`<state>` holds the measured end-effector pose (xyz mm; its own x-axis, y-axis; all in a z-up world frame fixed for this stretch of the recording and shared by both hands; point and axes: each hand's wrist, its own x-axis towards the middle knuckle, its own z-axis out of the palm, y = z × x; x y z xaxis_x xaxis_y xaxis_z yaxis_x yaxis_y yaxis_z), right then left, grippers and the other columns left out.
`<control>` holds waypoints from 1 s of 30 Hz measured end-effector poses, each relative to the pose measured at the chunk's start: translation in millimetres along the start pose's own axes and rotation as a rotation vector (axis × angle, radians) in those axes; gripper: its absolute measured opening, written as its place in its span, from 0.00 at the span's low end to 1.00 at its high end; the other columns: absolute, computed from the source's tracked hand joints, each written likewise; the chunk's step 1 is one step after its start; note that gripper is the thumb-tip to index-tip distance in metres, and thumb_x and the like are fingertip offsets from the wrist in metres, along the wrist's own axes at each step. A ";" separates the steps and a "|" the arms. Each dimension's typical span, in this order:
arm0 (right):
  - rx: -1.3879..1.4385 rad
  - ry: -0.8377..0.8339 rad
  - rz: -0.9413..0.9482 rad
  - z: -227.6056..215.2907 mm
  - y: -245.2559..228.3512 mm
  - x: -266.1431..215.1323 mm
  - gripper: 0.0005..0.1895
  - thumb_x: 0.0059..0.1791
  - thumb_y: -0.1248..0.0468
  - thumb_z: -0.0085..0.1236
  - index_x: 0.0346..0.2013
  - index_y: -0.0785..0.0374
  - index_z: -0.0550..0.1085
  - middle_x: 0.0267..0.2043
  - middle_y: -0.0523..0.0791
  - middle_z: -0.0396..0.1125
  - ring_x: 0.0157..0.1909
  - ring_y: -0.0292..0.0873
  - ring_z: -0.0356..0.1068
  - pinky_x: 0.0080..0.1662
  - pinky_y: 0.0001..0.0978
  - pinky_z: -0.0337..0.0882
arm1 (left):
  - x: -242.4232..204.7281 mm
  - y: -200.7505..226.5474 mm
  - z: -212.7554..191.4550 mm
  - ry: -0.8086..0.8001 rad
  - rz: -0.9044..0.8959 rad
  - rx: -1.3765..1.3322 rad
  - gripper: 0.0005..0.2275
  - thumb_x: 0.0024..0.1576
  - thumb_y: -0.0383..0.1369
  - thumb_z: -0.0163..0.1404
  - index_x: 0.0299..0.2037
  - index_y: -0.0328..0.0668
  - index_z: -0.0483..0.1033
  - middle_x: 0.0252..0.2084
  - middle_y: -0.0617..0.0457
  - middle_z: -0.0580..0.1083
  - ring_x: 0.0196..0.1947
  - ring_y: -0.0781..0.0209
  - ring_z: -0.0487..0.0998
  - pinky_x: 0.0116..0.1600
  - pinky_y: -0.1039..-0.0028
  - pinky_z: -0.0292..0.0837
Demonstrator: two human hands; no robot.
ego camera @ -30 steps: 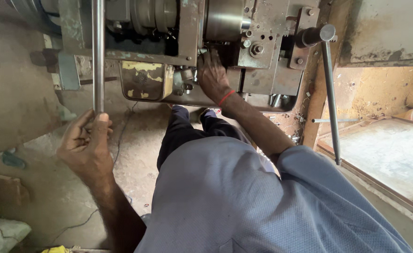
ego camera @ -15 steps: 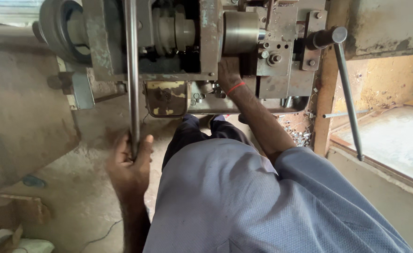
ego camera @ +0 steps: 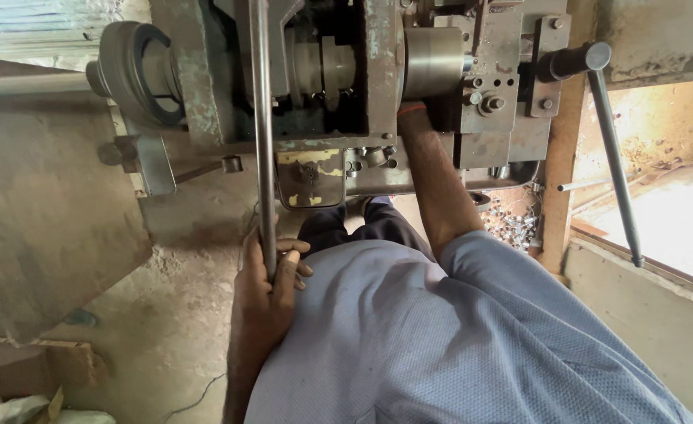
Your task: The person operates a manual metalworking machine by turning a handwheel with their right hand while holding a vertical lever with their left hand. The machine processes metal parts, producing small metal shavings that accumulate on a tray below.
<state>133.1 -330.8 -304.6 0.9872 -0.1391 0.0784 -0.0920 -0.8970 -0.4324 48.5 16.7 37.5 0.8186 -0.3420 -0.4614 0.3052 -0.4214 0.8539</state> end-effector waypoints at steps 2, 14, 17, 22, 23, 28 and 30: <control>0.011 0.018 -0.007 -1.6 -4.4 -2.8 0.29 0.54 0.61 0.51 0.68 0.72 0.61 0.67 0.61 0.61 0.68 0.61 0.61 0.66 0.50 0.64 | 0.8 -0.2 -0.6 -0.009 -0.004 -0.008 0.23 0.62 0.24 0.44 0.69 0.35 0.56 0.45 0.46 0.79 0.33 0.64 0.81 0.36 0.75 0.78; 0.010 -0.086 0.284 -23.4 -48.0 -90.3 0.31 0.46 0.63 0.65 0.62 0.68 0.67 0.55 0.60 0.67 0.54 0.59 0.70 0.54 0.48 0.74 | 2.3 -6.3 1.4 0.011 0.035 0.005 0.23 0.63 0.28 0.45 0.70 0.37 0.57 0.45 0.46 0.79 0.36 0.63 0.82 0.37 0.75 0.79; 0.210 0.270 0.075 -78.0 -99.8 -147.6 0.21 0.50 0.68 0.61 0.58 0.69 0.70 0.59 0.62 0.70 0.53 0.58 0.74 0.50 0.45 0.79 | -1.7 -3.2 5.6 0.077 -0.017 0.094 0.24 0.61 0.31 0.51 0.67 0.37 0.62 0.40 0.46 0.80 0.34 0.62 0.82 0.36 0.73 0.79; 0.522 -0.232 0.213 -138.9 -90.4 -235.6 0.11 0.53 0.62 0.59 0.47 0.63 0.81 0.42 0.52 0.78 0.33 0.44 0.80 0.33 0.32 0.81 | -1.3 -0.9 10.3 0.106 0.034 0.125 0.23 0.61 0.32 0.54 0.65 0.35 0.65 0.41 0.47 0.81 0.38 0.63 0.83 0.40 0.76 0.82; 0.562 -0.272 0.336 -144.9 -82.8 -253.9 0.11 0.52 0.61 0.59 0.44 0.63 0.82 0.42 0.52 0.78 0.37 0.45 0.81 0.37 0.32 0.83 | -2.0 -0.7 11.4 0.127 0.042 0.121 0.22 0.60 0.32 0.54 0.64 0.34 0.66 0.41 0.47 0.81 0.37 0.63 0.83 0.39 0.76 0.81; 0.749 -0.362 0.989 -138.8 -34.3 -349.0 0.18 0.51 0.55 0.58 0.50 0.64 0.79 0.47 0.54 0.77 0.45 0.48 0.79 0.49 0.38 0.79 | -12.9 -11.1 21.1 0.409 0.120 0.259 0.16 0.61 0.29 0.57 0.57 0.30 0.75 0.42 0.43 0.80 0.35 0.57 0.80 0.36 0.74 0.75; 0.891 -0.338 1.181 -113.8 -10.6 -388.5 0.21 0.52 0.53 0.57 0.51 0.66 0.78 0.48 0.55 0.76 0.46 0.49 0.78 0.50 0.39 0.77 | -19.7 -26.8 28.5 0.600 0.343 0.220 0.15 0.65 0.27 0.57 0.58 0.25 0.73 0.47 0.41 0.78 0.44 0.59 0.80 0.42 0.77 0.77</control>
<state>-264.2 -315.1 -228.2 0.3998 -0.3643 -0.8411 -0.8436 0.2127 -0.4931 10.3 10.8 16.8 0.9960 0.0075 0.0894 -0.0703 -0.5536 0.8298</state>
